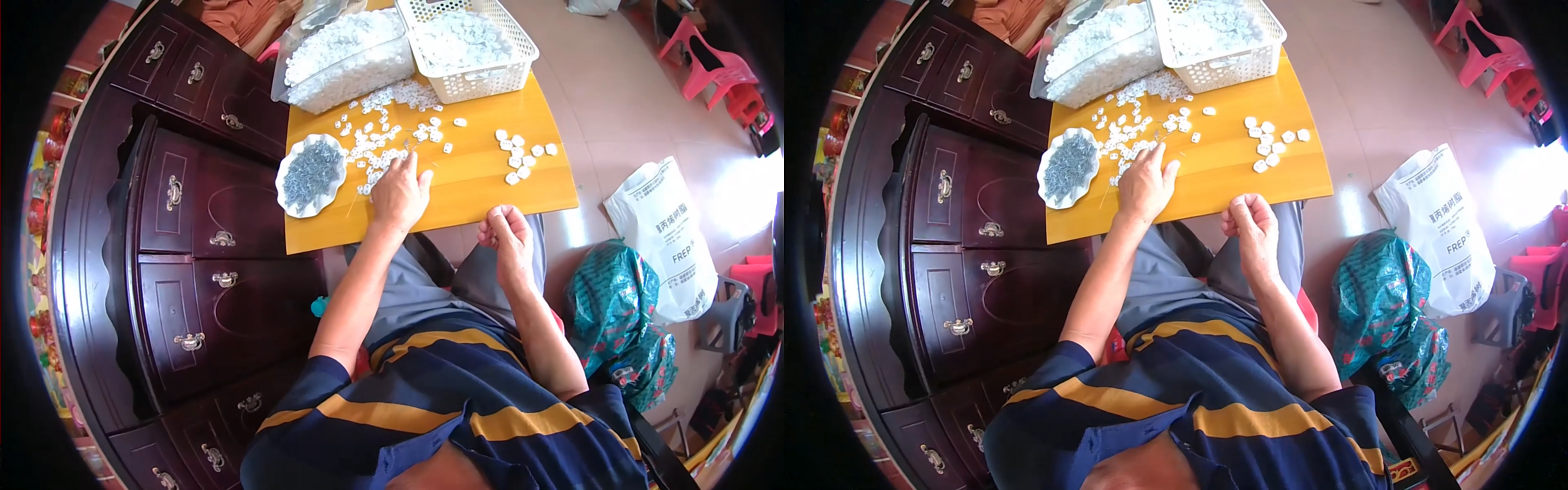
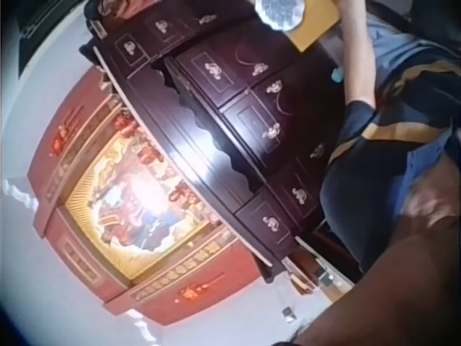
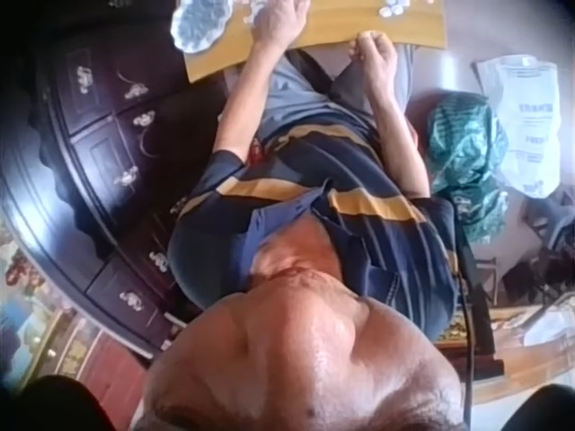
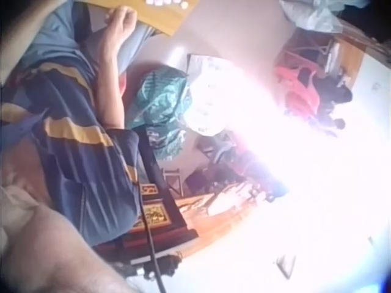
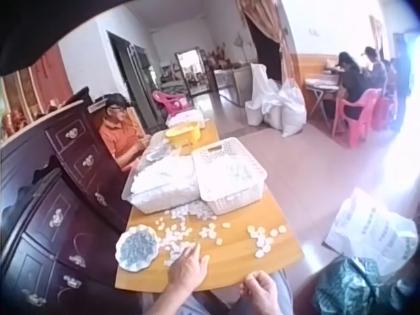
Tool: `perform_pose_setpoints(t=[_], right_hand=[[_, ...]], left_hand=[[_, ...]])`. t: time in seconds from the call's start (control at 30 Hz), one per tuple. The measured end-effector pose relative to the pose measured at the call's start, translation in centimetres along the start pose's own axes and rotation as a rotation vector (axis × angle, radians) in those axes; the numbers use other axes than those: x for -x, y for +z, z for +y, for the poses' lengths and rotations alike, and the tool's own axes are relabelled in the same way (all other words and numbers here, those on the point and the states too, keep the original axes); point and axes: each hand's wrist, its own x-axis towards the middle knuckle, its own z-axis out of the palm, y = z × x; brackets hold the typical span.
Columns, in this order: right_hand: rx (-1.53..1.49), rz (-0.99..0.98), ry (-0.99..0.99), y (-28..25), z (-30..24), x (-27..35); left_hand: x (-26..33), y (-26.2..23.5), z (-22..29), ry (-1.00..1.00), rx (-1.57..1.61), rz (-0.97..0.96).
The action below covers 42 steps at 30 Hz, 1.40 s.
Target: Assembling small white plastic components with grey pins.
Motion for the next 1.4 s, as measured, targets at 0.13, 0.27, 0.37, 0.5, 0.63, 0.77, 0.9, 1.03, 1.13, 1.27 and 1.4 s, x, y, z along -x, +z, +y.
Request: perform_pose_setpoints(t=[0.13, 0.27, 0.37, 0.5, 0.63, 0.77, 0.9, 1.03, 1.13, 1.27, 1.4], right_hand=[[0.027, 0.004, -0.016, -0.1, 0.0, 0.0], [0.049, -0.026, -0.043, -0.3, 0.3, -0.3], [0.063, -0.021, -0.054, -0.2, 0.6, -0.3], [0.11, -0.01, -0.046, 0.2, 2.2, 0.1], [-0.081, -0.076, 0.189, 3.4, 6.5, 1.0], [-0.239, -0.014, 0.19, 4.4, 7.9, 0.9], [-0.277, -0.002, 0.171, 4.4, 8.5, 0.8], [-0.261, 0.004, 0.147, 4.4, 8.4, 0.8], [-0.23, 0.024, 0.177, 4.6, 7.8, 0.9], [-0.251, 0.032, 0.189, 4.8, 7.5, 1.0], [-0.286, -0.001, 0.151, 4.0, 8.0, 0.9]], left_hand=[[0.0, 0.0, 0.3, -0.016, 0.045, -0.017], [0.1, 0.0, 0.4, 0.049, 0.205, 0.046], [0.5, 0.0, 1.0, 0.092, 0.342, 0.037], [2.3, -0.2, 1.4, 0.159, 0.48, 0.011], [2.7, 0.4, 1.3, 0.245, 0.343, 0.121], [2.6, 0.7, 1.0, 0.22, 0.38, 0.113], [2.7, 0.7, 0.6, 0.21, 0.424, 0.097], [2.8, 0.7, 0.2, 0.22, 0.468, 0.105], [3.1, 0.6, -0.1, 0.22, 0.505, 0.114], [4.1, -0.1, -0.9, 0.225, 0.632, 0.031], [5.4, -1.2, -0.6, 0.323, 0.59, 0.033]])
